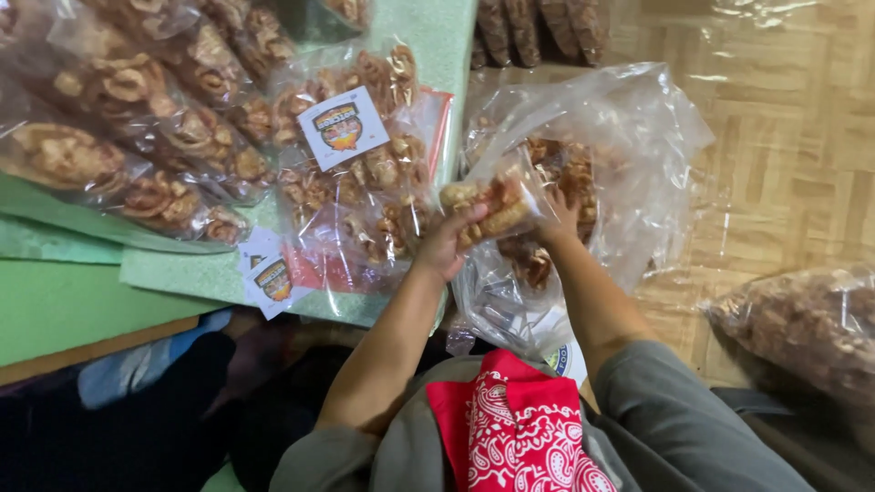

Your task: Manually filling small plastic bags with fried snacks from a larger pile and organizing them on a table.

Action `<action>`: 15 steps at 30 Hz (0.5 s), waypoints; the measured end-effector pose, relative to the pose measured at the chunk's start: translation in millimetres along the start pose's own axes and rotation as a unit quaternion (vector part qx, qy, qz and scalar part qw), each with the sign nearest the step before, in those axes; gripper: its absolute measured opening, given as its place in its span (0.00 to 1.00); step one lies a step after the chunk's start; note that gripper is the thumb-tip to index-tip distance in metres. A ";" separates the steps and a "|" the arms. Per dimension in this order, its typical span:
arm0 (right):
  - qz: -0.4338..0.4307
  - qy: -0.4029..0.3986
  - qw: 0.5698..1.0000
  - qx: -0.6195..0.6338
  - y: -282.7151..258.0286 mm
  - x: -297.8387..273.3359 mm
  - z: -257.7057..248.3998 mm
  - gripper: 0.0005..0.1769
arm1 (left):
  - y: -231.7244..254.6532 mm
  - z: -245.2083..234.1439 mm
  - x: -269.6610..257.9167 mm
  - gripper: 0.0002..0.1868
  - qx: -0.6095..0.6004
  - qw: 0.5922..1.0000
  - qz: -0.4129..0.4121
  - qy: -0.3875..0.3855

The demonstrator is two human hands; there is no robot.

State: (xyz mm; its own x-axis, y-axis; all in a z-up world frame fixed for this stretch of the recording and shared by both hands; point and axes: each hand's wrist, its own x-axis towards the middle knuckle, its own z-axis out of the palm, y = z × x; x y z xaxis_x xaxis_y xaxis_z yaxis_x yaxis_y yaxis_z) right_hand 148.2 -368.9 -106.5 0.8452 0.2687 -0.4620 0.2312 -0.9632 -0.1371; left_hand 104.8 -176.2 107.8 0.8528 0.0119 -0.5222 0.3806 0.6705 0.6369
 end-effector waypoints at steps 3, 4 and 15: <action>0.070 0.065 0.994 -0.062 -4.4 -14.9 -4.5 0.23 | 5.2 -7.5 0.4 0.19 0.001 1.000 -0.008 -0.029; 0.039 0.120 0.989 -0.080 -2.6 -23.3 -7.5 0.23 | 3.9 -11.8 2.7 0.20 0.009 0.999 -0.008 -0.038; 0.017 0.165 0.682 0.712 4.6 -87.6 -103.4 0.10 | 42.8 32.0 -21.4 0.12 0.128 0.976 -0.074 -0.160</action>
State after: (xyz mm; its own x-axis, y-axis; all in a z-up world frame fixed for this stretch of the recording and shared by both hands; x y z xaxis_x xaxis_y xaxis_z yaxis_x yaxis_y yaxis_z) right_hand 125.0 -397.8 23.9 0.9555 0.0032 -0.2950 -0.2943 0.0801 -0.9524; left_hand 114.3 -171.6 164.5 0.8337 -0.3316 -0.4417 0.5507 0.4390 0.7100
